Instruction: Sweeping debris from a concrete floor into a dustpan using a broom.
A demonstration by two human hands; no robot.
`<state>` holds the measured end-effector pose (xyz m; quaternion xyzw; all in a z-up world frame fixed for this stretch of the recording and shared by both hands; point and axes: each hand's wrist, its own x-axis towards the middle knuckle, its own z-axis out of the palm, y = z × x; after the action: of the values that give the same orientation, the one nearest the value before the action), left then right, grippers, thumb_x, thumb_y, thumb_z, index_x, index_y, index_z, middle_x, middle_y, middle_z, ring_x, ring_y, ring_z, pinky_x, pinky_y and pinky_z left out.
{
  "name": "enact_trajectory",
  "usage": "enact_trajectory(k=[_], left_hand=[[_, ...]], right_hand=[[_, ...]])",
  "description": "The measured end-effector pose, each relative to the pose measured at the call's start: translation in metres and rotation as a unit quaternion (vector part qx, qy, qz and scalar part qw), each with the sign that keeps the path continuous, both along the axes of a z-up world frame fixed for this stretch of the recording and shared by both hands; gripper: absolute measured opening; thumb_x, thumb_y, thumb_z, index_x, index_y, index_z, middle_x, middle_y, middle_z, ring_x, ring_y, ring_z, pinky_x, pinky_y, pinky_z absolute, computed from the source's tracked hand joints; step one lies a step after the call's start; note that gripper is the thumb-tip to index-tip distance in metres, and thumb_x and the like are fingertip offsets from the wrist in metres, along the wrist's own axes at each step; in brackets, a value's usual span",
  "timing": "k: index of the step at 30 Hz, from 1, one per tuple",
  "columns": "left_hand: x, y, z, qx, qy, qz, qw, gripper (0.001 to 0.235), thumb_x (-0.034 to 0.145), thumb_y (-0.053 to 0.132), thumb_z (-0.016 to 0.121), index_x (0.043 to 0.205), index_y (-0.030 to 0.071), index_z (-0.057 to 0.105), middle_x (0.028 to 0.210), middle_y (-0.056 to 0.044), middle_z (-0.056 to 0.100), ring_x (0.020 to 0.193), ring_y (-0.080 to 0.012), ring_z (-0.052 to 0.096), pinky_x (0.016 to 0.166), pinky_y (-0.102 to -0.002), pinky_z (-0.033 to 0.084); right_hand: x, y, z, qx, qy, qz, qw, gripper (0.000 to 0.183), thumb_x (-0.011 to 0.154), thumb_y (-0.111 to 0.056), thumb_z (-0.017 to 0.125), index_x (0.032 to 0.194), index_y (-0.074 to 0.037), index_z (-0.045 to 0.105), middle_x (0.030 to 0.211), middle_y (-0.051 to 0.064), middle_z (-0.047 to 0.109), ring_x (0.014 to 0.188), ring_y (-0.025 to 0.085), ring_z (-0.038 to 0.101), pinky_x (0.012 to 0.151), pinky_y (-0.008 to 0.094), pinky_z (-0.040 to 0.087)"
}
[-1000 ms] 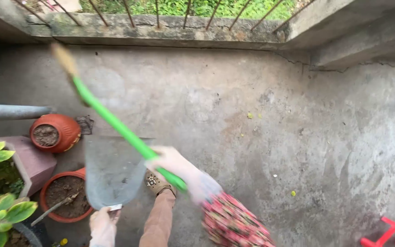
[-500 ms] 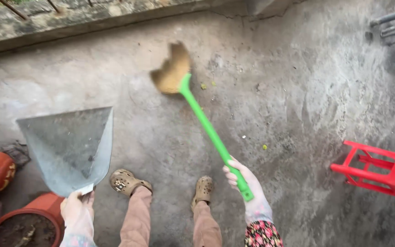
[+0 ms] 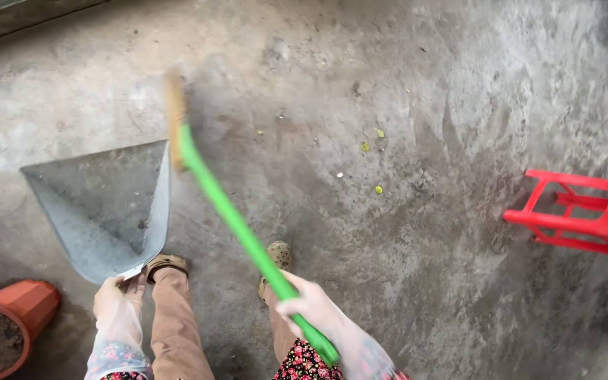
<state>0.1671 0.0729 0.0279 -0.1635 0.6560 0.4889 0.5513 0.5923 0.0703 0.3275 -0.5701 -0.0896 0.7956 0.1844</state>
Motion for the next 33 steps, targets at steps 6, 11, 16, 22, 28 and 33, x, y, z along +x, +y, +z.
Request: enact_trajectory(k=[6, 11, 16, 22, 28, 33], left_hand=[[0.047, -0.008, 0.022, -0.071, -0.018, 0.06, 0.996, 0.036, 0.098, 0.003, 0.051, 0.131, -0.009, 0.044, 0.129, -0.028, 0.059, 0.117, -0.0433, 0.068, 0.098, -0.05, 0.062], [0.077, -0.021, 0.038, -0.07, 0.0, -0.003, 0.998, 0.039, 0.097, 0.003, 0.047, 0.133, -0.01, 0.042, 0.132, -0.028, 0.059, 0.117, -0.0444, 0.068, 0.095, -0.048, 0.061], [0.104, -0.029, 0.051, -0.042, -0.011, -0.07, 0.997, 0.041, 0.096, 0.003, 0.044, 0.134, -0.012, 0.041, 0.134, -0.028, 0.06, 0.118, -0.0451, 0.068, 0.096, -0.046, 0.059], [0.084, -0.074, 0.063, -0.036, -0.032, -0.042, 0.998, 0.036, 0.099, 0.002, 0.046, 0.132, -0.01, 0.04, 0.138, -0.027, 0.054, 0.121, -0.0451, 0.065, 0.102, -0.049, 0.058], [0.062, -0.114, 0.088, -0.046, 0.101, -0.112, 0.988, 0.032, 0.097, -0.002, 0.048, 0.127, -0.012, 0.042, 0.134, -0.028, 0.054, 0.121, -0.0467, 0.064, 0.103, -0.053, 0.059], [0.08, -0.14, 0.054, -0.058, 0.136, -0.086, 0.985, 0.033, 0.099, -0.002, 0.046, 0.128, -0.017, 0.043, 0.132, -0.029, 0.058, 0.119, -0.042, 0.069, 0.099, -0.05, 0.06]], right_hand=[[0.077, -0.027, -0.072, -0.033, 0.032, -0.095, 0.994, 0.079, 0.085, -0.01, 0.07, 0.159, -0.013, 0.041, 0.074, 0.001, 0.06, 0.048, 0.007, 0.053, 0.04, 0.022, 0.042], [0.173, -0.111, -0.074, -0.063, -0.05, -0.173, 0.982, 0.083, 0.086, -0.009, 0.068, 0.161, -0.02, 0.034, 0.074, 0.003, 0.061, 0.046, 0.01, 0.054, 0.039, 0.025, 0.044], [0.149, -0.155, -0.017, -0.061, -0.174, -0.168, 0.968, 0.092, 0.082, -0.002, 0.066, 0.162, -0.025, 0.028, 0.072, 0.007, 0.061, 0.042, 0.013, 0.054, 0.036, 0.029, 0.045], [0.078, -0.22, 0.021, -0.082, -0.081, -0.117, 0.986, 0.104, 0.073, 0.008, 0.063, 0.161, -0.03, 0.021, 0.1, -0.002, 0.073, 0.042, 0.014, 0.055, 0.037, 0.029, 0.046], [0.084, -0.217, -0.052, -0.023, 0.028, 0.069, 0.997, 0.094, 0.08, 0.005, 0.066, 0.164, -0.019, 0.032, 0.084, 0.012, 0.064, 0.045, 0.01, 0.057, 0.039, 0.025, 0.047], [0.225, -0.191, -0.013, -0.079, -0.088, 0.038, 0.992, 0.078, 0.084, -0.007, 0.07, 0.158, -0.022, 0.049, 0.076, 0.002, 0.066, 0.045, 0.007, 0.053, 0.039, 0.022, 0.041]])
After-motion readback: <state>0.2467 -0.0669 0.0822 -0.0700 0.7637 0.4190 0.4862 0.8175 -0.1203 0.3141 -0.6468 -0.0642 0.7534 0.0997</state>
